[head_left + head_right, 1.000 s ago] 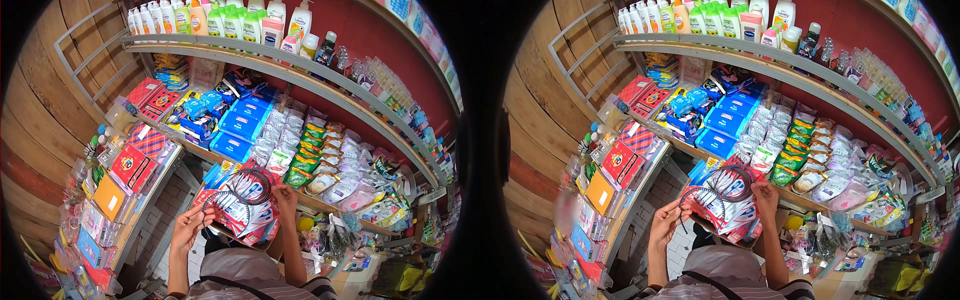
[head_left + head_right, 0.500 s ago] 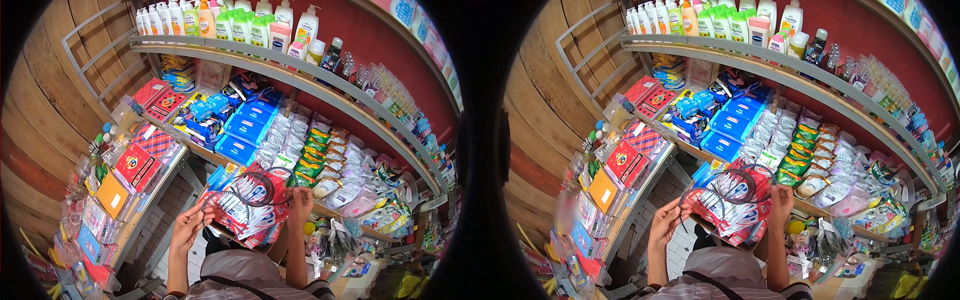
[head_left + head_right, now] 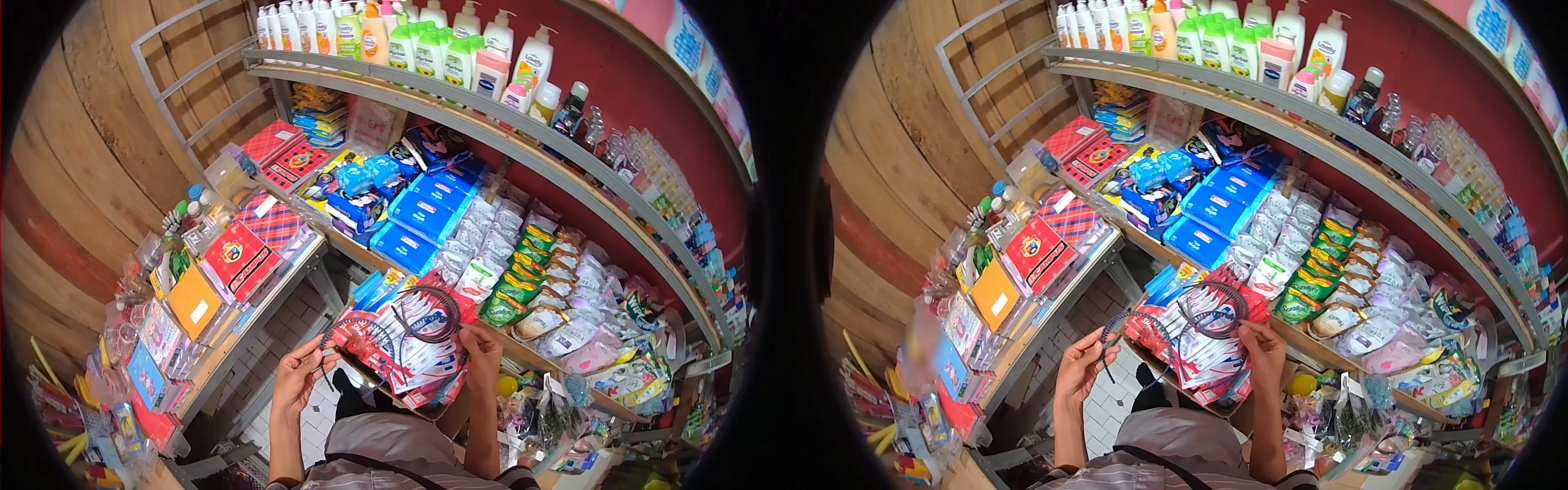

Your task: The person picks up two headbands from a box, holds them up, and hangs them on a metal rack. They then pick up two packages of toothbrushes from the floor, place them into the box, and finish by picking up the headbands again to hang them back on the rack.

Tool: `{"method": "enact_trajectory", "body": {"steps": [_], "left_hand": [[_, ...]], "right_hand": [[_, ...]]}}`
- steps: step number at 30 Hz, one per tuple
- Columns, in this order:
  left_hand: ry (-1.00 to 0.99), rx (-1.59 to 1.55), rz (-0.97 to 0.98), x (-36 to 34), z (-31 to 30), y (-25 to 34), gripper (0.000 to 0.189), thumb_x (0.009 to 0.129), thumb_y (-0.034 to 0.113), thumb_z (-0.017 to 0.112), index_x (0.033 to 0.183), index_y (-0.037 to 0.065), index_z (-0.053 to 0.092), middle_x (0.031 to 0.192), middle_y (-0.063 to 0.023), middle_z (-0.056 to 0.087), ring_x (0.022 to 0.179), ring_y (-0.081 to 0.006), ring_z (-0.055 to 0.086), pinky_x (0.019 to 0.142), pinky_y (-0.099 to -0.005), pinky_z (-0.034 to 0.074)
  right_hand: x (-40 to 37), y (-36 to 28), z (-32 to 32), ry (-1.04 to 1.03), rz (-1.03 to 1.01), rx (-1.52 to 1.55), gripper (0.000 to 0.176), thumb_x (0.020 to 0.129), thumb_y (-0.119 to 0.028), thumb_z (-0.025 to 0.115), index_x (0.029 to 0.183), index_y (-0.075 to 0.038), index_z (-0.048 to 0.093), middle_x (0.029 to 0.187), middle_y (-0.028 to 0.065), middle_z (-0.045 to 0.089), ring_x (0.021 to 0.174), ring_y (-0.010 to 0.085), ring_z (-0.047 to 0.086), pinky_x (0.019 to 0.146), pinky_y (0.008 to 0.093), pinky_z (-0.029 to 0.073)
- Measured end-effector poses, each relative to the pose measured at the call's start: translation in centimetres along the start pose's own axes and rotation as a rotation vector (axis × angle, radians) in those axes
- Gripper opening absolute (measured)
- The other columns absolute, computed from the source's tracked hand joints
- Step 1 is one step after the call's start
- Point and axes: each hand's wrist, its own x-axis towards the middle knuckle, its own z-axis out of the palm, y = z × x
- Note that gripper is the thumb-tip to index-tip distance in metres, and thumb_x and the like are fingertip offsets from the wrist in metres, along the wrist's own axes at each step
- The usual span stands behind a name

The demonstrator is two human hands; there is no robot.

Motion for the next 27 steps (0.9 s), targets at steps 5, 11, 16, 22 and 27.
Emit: {"method": "enact_trajectory", "body": {"steps": [5, 11, 16, 22, 27], "left_hand": [[0.091, -0.002, 0.005, -1.7, -1.0, -0.2, 0.039, 0.095, 0.005, 0.059, 0.131, -0.006, 0.053, 0.120, -0.0211, 0.063, 0.099, -0.0273, 0.069, 0.085, -0.0340, 0.059], [0.185, -0.022, 0.040, -4.8, -2.7, 0.0, 0.040, 0.094, 0.006, 0.061, 0.131, -0.006, 0.053, 0.119, -0.0191, 0.064, 0.099, -0.0268, 0.068, 0.085, -0.0335, 0.059], [0.263, -0.067, 0.090, -8.5, -5.4, -0.4, 0.040, 0.095, 0.006, 0.060, 0.132, -0.006, 0.053, 0.120, -0.0187, 0.064, 0.100, -0.0270, 0.068, 0.086, -0.0336, 0.059], [0.387, -0.162, 0.178, -15.4, -9.0, -1.0, 0.039, 0.095, 0.005, 0.059, 0.132, -0.006, 0.052, 0.121, -0.0192, 0.063, 0.101, -0.0283, 0.068, 0.086, -0.0343, 0.059], [0.543, -0.241, 0.287, -23.5, -11.5, -2.8, 0.039, 0.096, 0.004, 0.057, 0.132, -0.009, 0.050, 0.121, -0.0217, 0.062, 0.101, -0.0291, 0.068, 0.086, -0.0345, 0.060]], "right_hand": [[0.1, 1.4, 1.0, -0.075, 0.020, -0.051, 0.017, 0.091, -0.008, 0.066, 0.104, 0.003, 0.069, 0.083, 0.0108, 0.071, 0.060, 0.0082, 0.056, 0.056, 0.0223, 0.044], [-0.7, 2.6, 3.4, -0.175, 0.067, -0.050, 0.017, 0.091, -0.009, 0.067, 0.103, 0.002, 0.070, 0.083, 0.0116, 0.071, 0.060, 0.0087, 0.055, 0.057, 0.0227, 0.043], [-2.3, 3.8, 5.7, -0.293, 0.094, -0.013, 0.015, 0.091, -0.008, 0.067, 0.102, 0.002, 0.069, 0.083, 0.0100, 0.072, 0.061, 0.0076, 0.055, 0.057, 0.0227, 0.043], [-6.0, 5.2, 9.5, -0.408, 0.232, -0.034, 0.016, 0.091, -0.008, 0.067, 0.102, 0.003, 0.069, 0.082, 0.0095, 0.072, 0.061, 0.0069, 0.056, 0.057, 0.0217, 0.044], [-11.1, 6.3, 12.8, -0.581, 0.324, -0.035, 0.015, 0.090, -0.006, 0.068, 0.101, 0.004, 0.069, 0.083, 0.0121, 0.072, 0.061, 0.0074, 0.056, 0.056, 0.0197, 0.044]]}}
